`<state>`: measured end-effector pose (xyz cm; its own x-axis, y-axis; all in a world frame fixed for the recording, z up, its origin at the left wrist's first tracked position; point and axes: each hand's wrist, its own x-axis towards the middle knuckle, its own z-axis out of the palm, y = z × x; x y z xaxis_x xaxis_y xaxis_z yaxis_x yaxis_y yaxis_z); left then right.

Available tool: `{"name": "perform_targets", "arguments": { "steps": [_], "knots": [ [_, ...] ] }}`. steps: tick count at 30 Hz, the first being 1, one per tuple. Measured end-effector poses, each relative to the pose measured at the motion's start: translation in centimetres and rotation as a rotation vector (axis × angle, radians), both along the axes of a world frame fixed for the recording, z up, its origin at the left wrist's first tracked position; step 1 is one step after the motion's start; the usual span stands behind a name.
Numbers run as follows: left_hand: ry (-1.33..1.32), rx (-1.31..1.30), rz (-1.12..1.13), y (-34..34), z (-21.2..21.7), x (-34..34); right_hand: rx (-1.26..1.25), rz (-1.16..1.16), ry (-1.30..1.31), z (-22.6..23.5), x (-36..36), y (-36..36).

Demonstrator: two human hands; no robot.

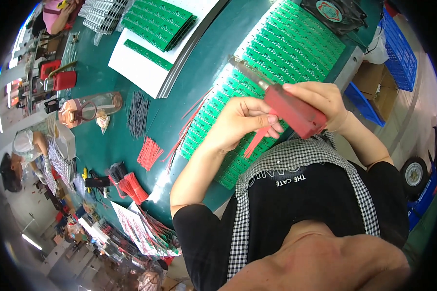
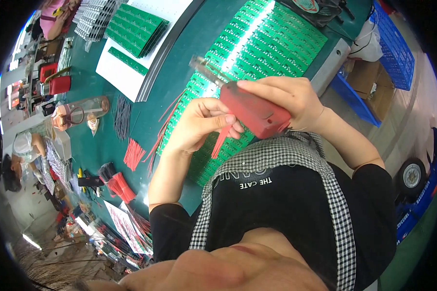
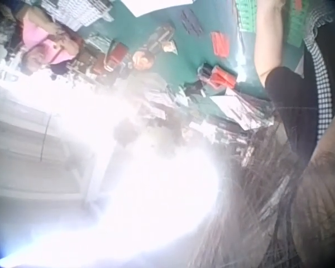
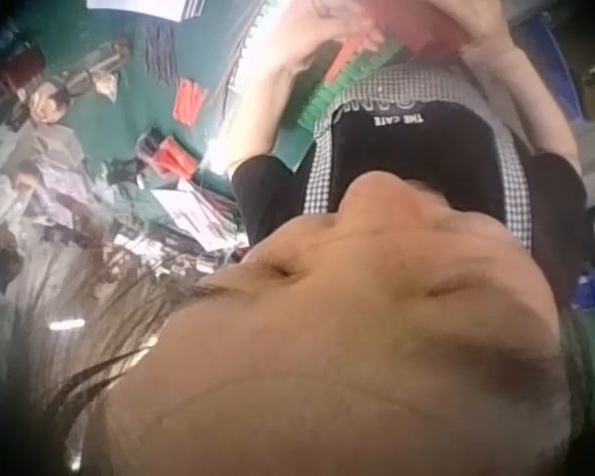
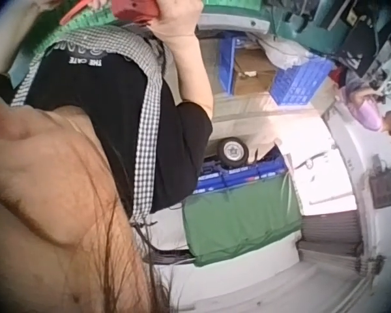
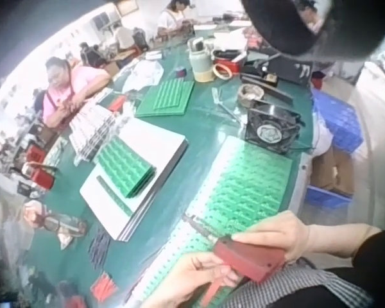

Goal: The recorder is attaching and soldering wires onto LED circuit boards at an assembly line.

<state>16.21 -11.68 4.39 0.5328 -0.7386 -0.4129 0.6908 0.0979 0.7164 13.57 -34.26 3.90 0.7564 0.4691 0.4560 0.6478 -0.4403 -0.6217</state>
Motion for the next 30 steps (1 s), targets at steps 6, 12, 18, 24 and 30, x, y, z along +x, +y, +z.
{"name": "perform_targets", "arguments": {
  "steps": [6,12,18,24,30],
  "knots": [
    [-1.023,0.703,0.579,4.5,1.8,4.8,0.584,-0.293,0.62,0.2,-0.6,-0.5],
    [-1.759,1.058,0.026,3.8,-2.6,4.2,0.644,-0.38,1.062,-0.4,-0.7,0.0],
    [-1.845,1.037,0.048,5.4,-5.1,3.2,0.728,-0.329,1.136,-0.6,-1.2,1.7],
    [-1.829,1.07,0.051,5.1,-5.7,2.8,0.715,-0.292,1.144,-0.8,-1.1,2.0],
    [-1.832,1.094,0.037,4.9,-5.5,2.6,0.642,-0.305,1.187,-0.5,-1.0,2.0]
  ]
}}
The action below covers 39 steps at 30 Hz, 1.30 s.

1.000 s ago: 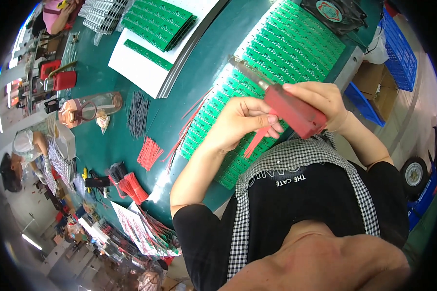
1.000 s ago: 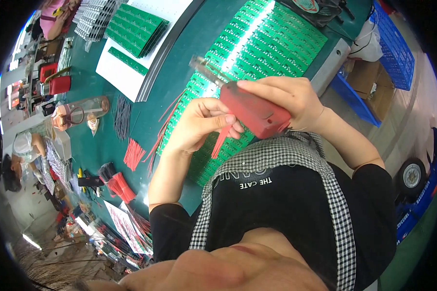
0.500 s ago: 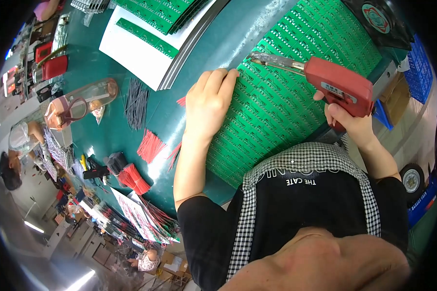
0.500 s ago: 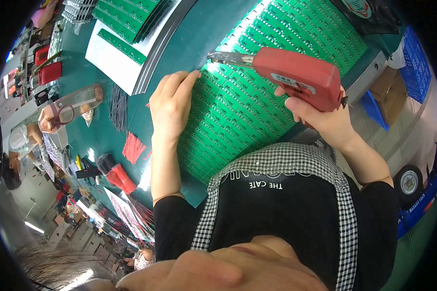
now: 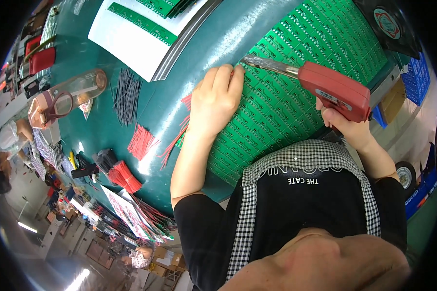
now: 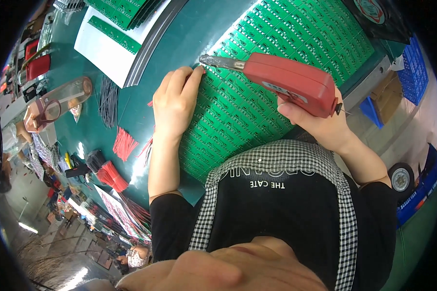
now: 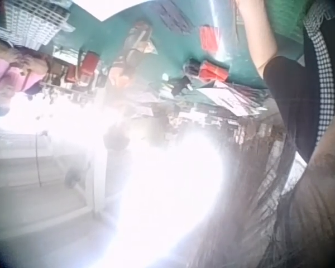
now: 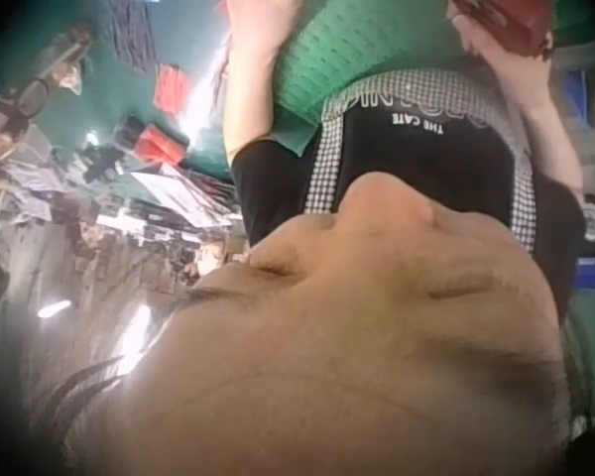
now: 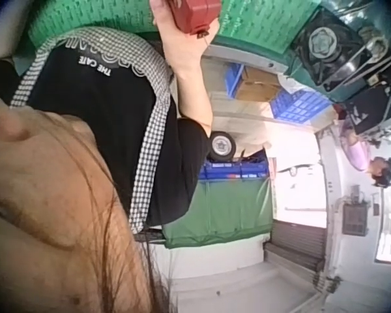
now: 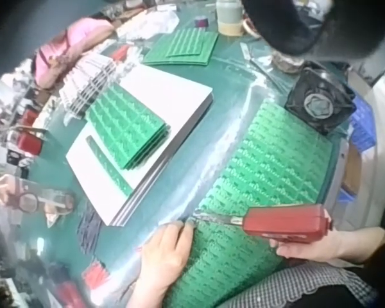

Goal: The recorder is attaching and soldering wires onto LED circuit boards at an assembly line.

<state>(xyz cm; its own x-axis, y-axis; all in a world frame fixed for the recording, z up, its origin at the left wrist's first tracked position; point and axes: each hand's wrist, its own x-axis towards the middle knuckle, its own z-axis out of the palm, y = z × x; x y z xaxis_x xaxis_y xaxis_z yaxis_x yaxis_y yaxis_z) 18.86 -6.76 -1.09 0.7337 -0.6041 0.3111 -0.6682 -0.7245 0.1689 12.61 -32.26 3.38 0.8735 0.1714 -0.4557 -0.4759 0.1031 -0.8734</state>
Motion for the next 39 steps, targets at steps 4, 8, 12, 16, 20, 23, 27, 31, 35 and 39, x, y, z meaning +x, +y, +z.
{"name": "perform_targets", "arguments": {
  "steps": [4,8,12,16,20,23,27,31,35,39],
  "knots": [
    [0.016,-0.023,-0.014,0.2,-0.2,0.1,-0.016,-0.013,-0.014,-0.2,-0.1,-0.1],
    [0.022,-0.041,-0.023,0.3,-0.3,0.1,-0.08,0.003,-0.058,-0.4,-0.3,-0.2],
    [0.025,-0.031,-0.027,0.3,-0.2,0.2,-0.183,0.053,-0.071,-0.2,-0.3,-0.6],
    [0.011,-0.007,-0.025,0.1,-0.1,0.1,-0.128,0.117,-0.041,0.6,0.3,-0.1],
    [-0.022,0.013,-0.037,0.0,-0.1,0.2,0.001,0.016,-0.122,0.1,0.1,0.1],
    [-0.034,0.022,-0.042,0.0,0.1,0.2,-0.038,0.019,-0.088,-0.1,-0.1,-0.3],
    [-0.01,-0.004,-0.037,0.0,0.0,0.2,-0.031,-0.011,-0.094,0.2,0.0,-0.5],
    [0.166,-0.14,0.016,-0.4,0.8,0.9,-0.041,-0.08,-0.123,0.2,0.3,-1.1],
    [0.149,-0.128,-0.013,-1.1,0.7,1.8,-0.068,-0.084,-0.088,0.2,0.3,-1.3],
    [0.14,-0.091,-0.02,-1.5,0.4,1.8,-0.039,-0.102,-0.073,0.1,0.2,-1.1]
  ]
}}
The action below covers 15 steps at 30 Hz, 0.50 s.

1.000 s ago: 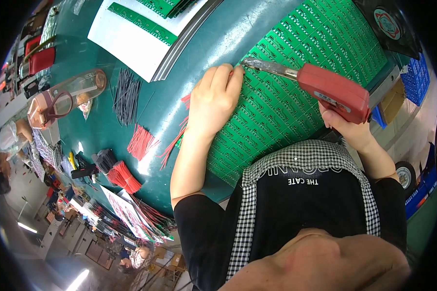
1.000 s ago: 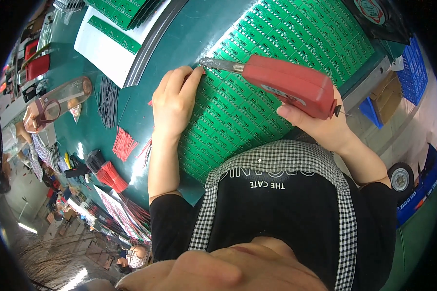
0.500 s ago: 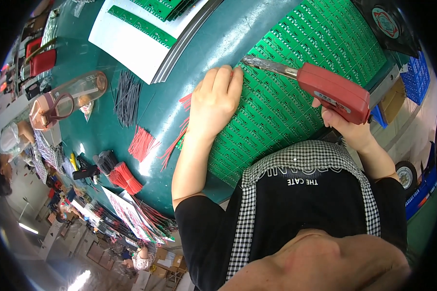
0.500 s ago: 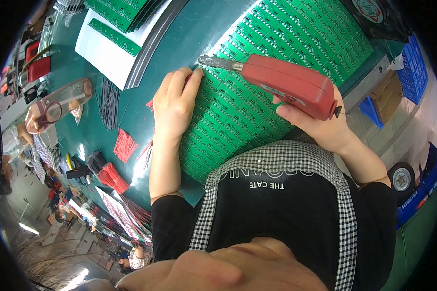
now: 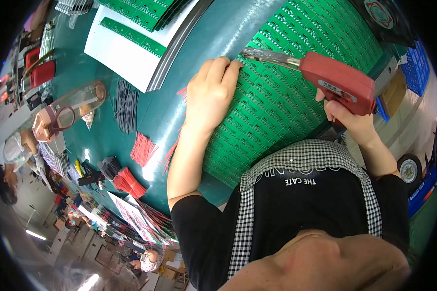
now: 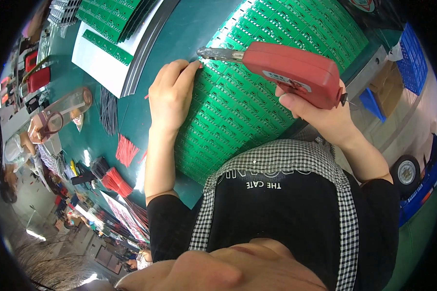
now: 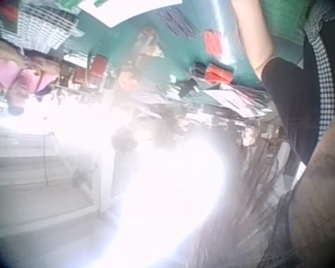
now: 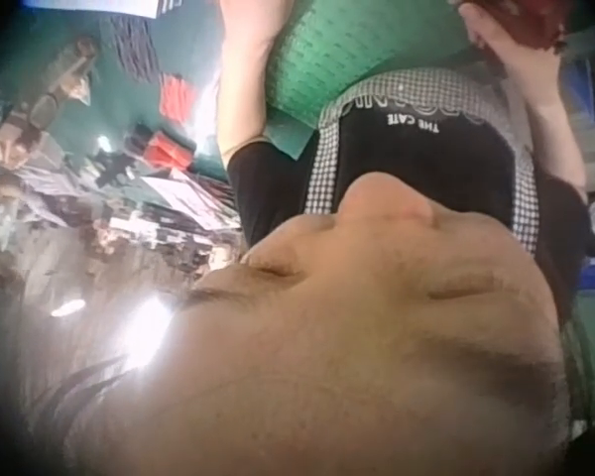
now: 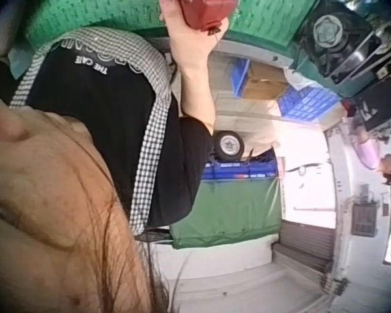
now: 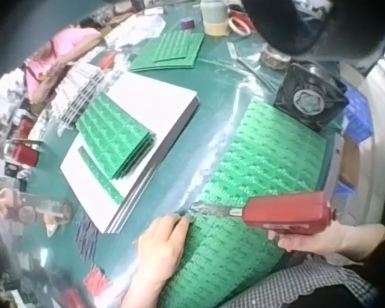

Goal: The recorder is attaching and soldering wires onto LED circuit boards at an assembly line.

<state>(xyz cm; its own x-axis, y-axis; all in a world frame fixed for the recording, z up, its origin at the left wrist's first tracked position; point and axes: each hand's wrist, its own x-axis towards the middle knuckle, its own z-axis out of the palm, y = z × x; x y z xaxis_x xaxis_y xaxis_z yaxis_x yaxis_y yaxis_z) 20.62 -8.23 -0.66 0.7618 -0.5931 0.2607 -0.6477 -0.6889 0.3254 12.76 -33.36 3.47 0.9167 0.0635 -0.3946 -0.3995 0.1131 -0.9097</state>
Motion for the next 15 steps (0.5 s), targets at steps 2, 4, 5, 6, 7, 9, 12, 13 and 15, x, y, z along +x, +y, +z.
{"name": "perform_targets", "arguments": {
  "steps": [2,4,5,6,7,9,12,13,15],
  "knots": [
    [-0.047,0.01,-0.023,0.08,-0.36,0.15,-0.011,0.018,0.0,0.11,0.13,0.01],
    [-0.097,0.02,-0.042,0.12,-0.42,0.18,-0.016,0.024,0.003,0.23,0.24,-0.01],
    [-0.102,0.026,-0.044,0.08,-0.42,0.15,-0.024,0.03,0.007,0.25,0.26,0.01],
    [-0.107,0.032,-0.046,0.06,-0.4,0.13,-0.023,0.03,0.006,0.25,0.26,0.04],
    [-0.108,0.032,-0.046,0.1,-0.38,0.12,-0.011,0.024,0.009,0.26,0.28,0.07],
    [-0.116,0.055,-0.049,0.16,-0.38,0.01,0.001,0.019,0.011,0.19,0.26,0.08],
    [-0.138,0.067,-0.067,0.17,-0.37,0.0,0.0,0.036,0.01,-0.09,0.08,-0.05],
    [-0.138,0.066,-0.067,0.12,-0.35,-0.04,-0.013,0.04,0.019,-0.21,-0.04,-0.1],
    [-0.148,0.077,-0.076,0.04,-0.26,-0.13,-0.026,0.043,0.028,-0.34,-0.18,-0.28]
  ]
}}
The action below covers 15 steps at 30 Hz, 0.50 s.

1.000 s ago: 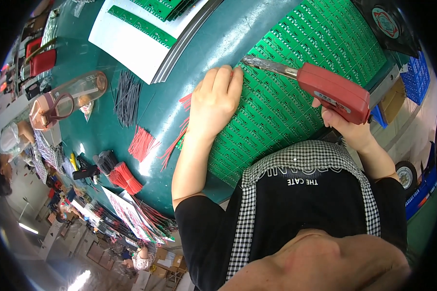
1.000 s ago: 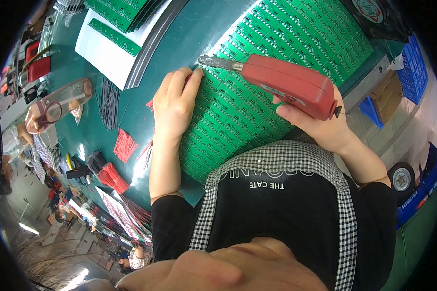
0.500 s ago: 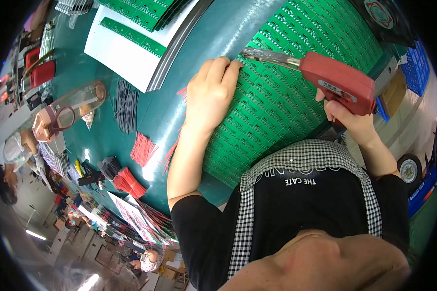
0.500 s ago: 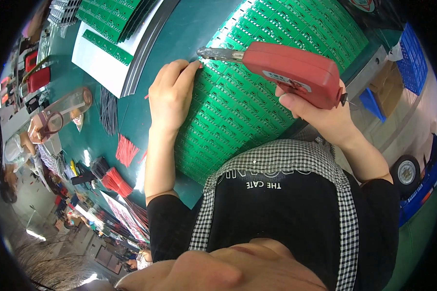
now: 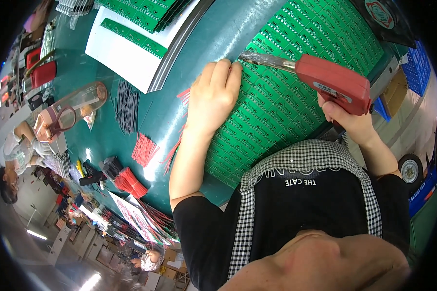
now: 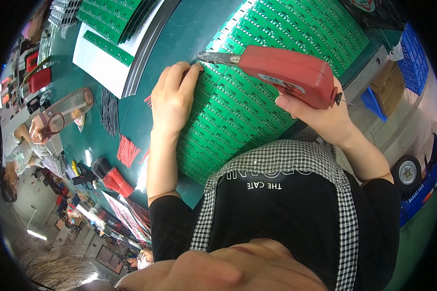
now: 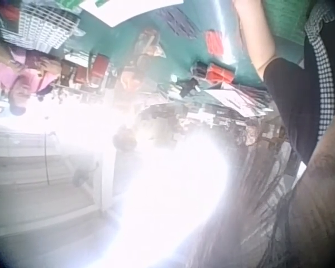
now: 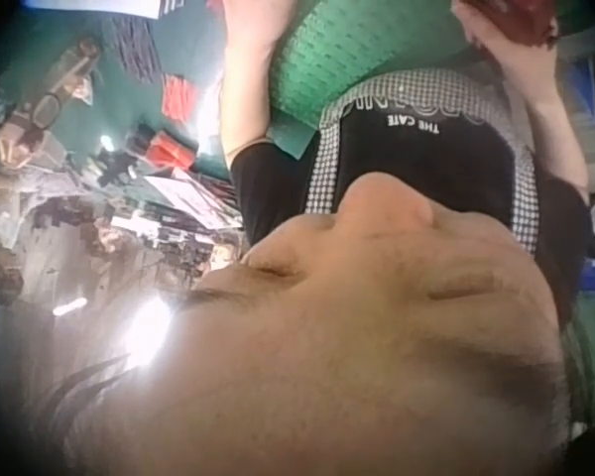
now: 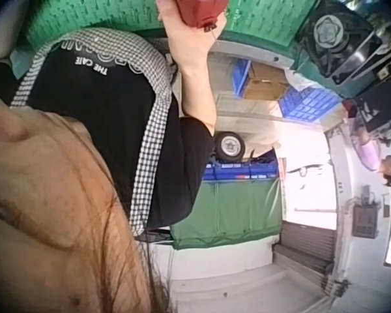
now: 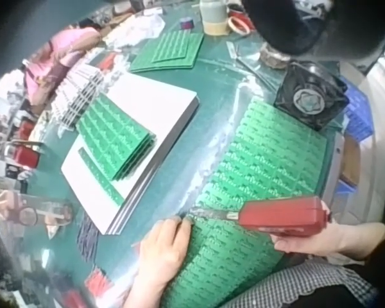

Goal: The recorder is attaching and soldering wires onto LED circuit boards at an assembly line.

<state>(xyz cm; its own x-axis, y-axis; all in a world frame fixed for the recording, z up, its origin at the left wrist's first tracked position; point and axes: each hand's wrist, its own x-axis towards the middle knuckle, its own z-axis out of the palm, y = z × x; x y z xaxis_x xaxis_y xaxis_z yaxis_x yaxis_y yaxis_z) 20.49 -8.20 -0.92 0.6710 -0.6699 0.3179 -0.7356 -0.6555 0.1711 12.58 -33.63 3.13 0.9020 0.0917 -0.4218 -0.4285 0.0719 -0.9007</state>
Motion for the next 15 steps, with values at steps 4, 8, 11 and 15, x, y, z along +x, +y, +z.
{"name": "perform_targets", "arguments": {
  "steps": [4,8,11,15],
  "knots": [
    [0.002,0.01,-0.001,-0.1,0.0,-0.2,-0.069,0.012,-0.011,0.0,-0.3,-0.1],
    [-0.025,0.036,-0.006,-0.1,0.0,-0.1,-0.126,0.082,-0.062,0.1,0.0,-0.1],
    [-0.041,0.062,-0.011,-0.2,0.4,0.0,0.038,0.018,-0.004,1.0,0.5,0.4],
    [-0.058,0.064,-0.018,-0.1,0.2,0.1,0.048,-0.024,-0.042,0.7,0.5,0.0]
  ]
}}
